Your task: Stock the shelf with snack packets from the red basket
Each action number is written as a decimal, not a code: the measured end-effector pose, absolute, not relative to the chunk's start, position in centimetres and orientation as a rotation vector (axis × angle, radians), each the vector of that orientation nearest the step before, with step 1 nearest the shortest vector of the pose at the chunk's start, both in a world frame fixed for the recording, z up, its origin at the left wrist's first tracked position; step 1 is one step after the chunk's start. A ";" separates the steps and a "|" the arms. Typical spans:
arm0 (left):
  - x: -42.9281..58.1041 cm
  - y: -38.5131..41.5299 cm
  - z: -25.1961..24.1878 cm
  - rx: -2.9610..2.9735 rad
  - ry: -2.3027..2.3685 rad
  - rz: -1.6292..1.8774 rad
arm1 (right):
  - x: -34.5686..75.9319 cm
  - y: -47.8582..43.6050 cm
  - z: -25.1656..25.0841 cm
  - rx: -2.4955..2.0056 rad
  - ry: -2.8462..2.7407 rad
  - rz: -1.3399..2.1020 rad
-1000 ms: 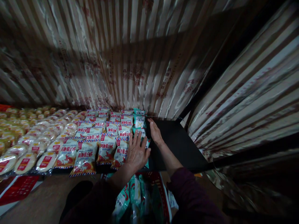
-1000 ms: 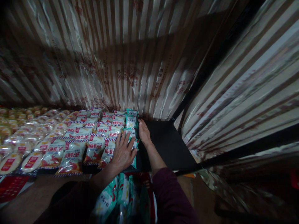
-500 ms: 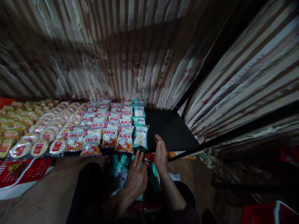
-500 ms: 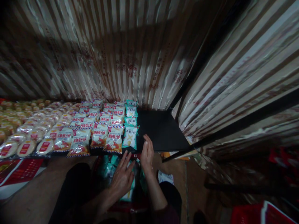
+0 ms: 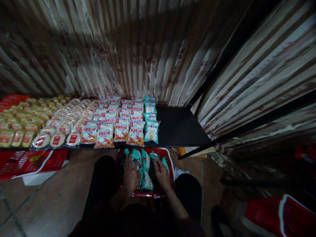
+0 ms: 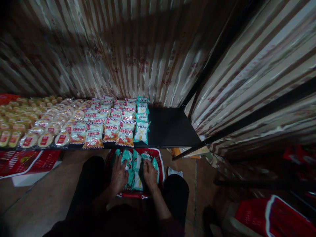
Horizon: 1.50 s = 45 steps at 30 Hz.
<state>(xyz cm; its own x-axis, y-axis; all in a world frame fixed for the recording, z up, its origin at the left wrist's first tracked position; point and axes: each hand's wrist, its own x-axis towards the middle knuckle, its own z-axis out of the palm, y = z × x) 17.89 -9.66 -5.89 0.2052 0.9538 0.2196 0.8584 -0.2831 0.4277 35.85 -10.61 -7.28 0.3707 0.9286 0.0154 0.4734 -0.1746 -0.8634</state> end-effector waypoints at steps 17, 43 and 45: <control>15.2 -10.6 -12.6 2.318 1.712 0.736 | 35.2 -12.1 -9.7 -1.773 -1.500 0.727; 14.2 -9.2 -14.7 1.787 1.692 0.928 | 34.7 -12.6 -11.2 -1.820 -1.663 0.723; 14.3 -9.3 -14.5 1.798 1.688 0.934 | 34.3 -12.7 -10.9 -1.801 -1.627 0.697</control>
